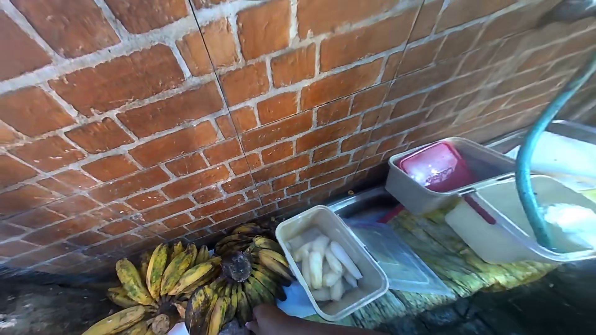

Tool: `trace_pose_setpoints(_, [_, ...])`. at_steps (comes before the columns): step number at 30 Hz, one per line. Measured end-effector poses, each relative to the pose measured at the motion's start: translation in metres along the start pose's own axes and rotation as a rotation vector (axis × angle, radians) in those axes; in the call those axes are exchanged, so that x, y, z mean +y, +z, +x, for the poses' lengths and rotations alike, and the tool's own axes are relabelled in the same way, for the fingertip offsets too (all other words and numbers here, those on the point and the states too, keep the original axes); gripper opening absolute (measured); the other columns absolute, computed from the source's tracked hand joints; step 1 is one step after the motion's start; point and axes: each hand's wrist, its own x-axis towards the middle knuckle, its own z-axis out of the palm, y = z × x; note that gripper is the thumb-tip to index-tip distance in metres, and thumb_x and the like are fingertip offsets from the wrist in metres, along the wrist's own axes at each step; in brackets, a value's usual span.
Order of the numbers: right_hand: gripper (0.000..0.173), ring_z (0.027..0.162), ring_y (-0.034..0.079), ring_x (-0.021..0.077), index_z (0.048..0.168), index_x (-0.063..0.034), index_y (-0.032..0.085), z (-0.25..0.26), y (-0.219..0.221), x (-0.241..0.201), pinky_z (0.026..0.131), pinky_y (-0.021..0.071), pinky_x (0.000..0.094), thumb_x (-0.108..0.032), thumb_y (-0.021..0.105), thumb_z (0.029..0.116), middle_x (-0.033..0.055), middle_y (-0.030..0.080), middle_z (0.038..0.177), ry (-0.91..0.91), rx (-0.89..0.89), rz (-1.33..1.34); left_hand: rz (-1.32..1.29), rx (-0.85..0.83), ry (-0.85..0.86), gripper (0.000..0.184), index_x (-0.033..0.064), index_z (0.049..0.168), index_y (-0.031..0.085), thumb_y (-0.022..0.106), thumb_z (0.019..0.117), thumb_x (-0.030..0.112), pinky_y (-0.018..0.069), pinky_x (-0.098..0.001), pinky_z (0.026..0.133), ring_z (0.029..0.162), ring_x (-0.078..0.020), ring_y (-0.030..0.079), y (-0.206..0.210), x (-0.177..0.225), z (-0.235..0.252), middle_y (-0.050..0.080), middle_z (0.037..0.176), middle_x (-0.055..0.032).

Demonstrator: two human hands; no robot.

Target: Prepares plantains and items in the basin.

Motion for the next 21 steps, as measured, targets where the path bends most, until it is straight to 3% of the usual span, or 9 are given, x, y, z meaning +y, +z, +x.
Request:
trace_pose_setpoints(2, [0.054,0.112,0.067,0.0414,0.121,0.0045,0.064,0.002,-0.001,0.003,0.097,0.0523,0.0628,-0.046,0.051,0.1067,0.0259,0.069,0.114,-0.012,0.027,0.003,0.004,0.078,0.113,0.051,0.0038,0.124,0.069,0.045,0.1033,0.044,0.0483,-0.0601,0.103,0.121,-0.0406,0.063,0.016,-0.013,0.006,0.068,0.126,-0.0219])
trace_pose_setpoints(5, [0.055,0.111,0.067,0.0398,0.129,0.0029,0.059,0.002,-0.006,0.009,0.099,0.0515,0.0612,-0.046,0.050,0.1070,0.0246,0.069,0.116,-0.062,0.019,0.021,-0.078,-0.064,0.129,0.052,0.0033,0.130,0.065,0.040,0.1063,0.043,0.0447,-0.0571,0.109,0.128,-0.0384,0.059,-0.021,-0.002,-0.013,0.064,0.133,-0.0217])
trace_pose_setpoints(8, [0.052,0.114,0.067,0.0373,0.137,-0.0007,0.054,0.003,-0.005,0.018,0.101,0.0511,0.0599,-0.043,0.052,0.1067,0.0220,0.068,0.120,-0.120,0.006,0.031,-0.148,-0.014,0.140,0.060,0.0096,0.123,0.070,0.038,0.1028,0.057,0.0484,-0.0553,0.105,0.122,-0.0325,0.063,-0.017,-0.008,-0.012,0.068,0.127,-0.0154])
trace_pose_setpoints(13, [0.041,0.109,0.069,0.0346,0.129,-0.0010,0.058,-0.002,0.001,0.022,0.098,0.0535,0.0569,-0.034,0.058,0.1054,0.0204,0.069,0.116,-0.178,0.018,0.070,0.015,-0.025,0.212,0.050,0.0017,0.136,0.061,0.038,0.1084,0.037,0.0443,-0.0558,0.109,0.129,-0.0402,0.058,-0.022,-0.001,-0.013,0.062,0.135,-0.0246])
trace_pose_setpoints(16, [0.042,0.106,0.070,0.0327,0.127,-0.0022,0.060,-0.001,0.008,0.022,0.096,0.0551,0.0553,-0.036,0.063,0.1019,0.0186,0.070,0.113,-0.157,0.067,0.085,0.194,-0.004,0.363,0.036,-0.0011,0.128,0.065,0.045,0.1062,0.020,0.0482,-0.0605,0.102,0.121,-0.0462,0.061,-0.012,-0.008,-0.004,0.064,0.128,-0.0285])
trace_pose_setpoints(21, [0.046,0.098,0.071,0.0323,0.121,-0.0040,0.062,-0.006,0.003,0.011,0.088,0.0568,0.0555,-0.040,0.070,0.0932,0.0167,0.071,0.104,-0.087,0.112,0.043,0.173,-0.081,0.355,0.034,0.0035,0.127,0.067,0.049,0.1029,0.020,0.0460,-0.0605,0.105,0.126,-0.0447,0.058,-0.002,-0.013,0.010,0.064,0.132,-0.0245])
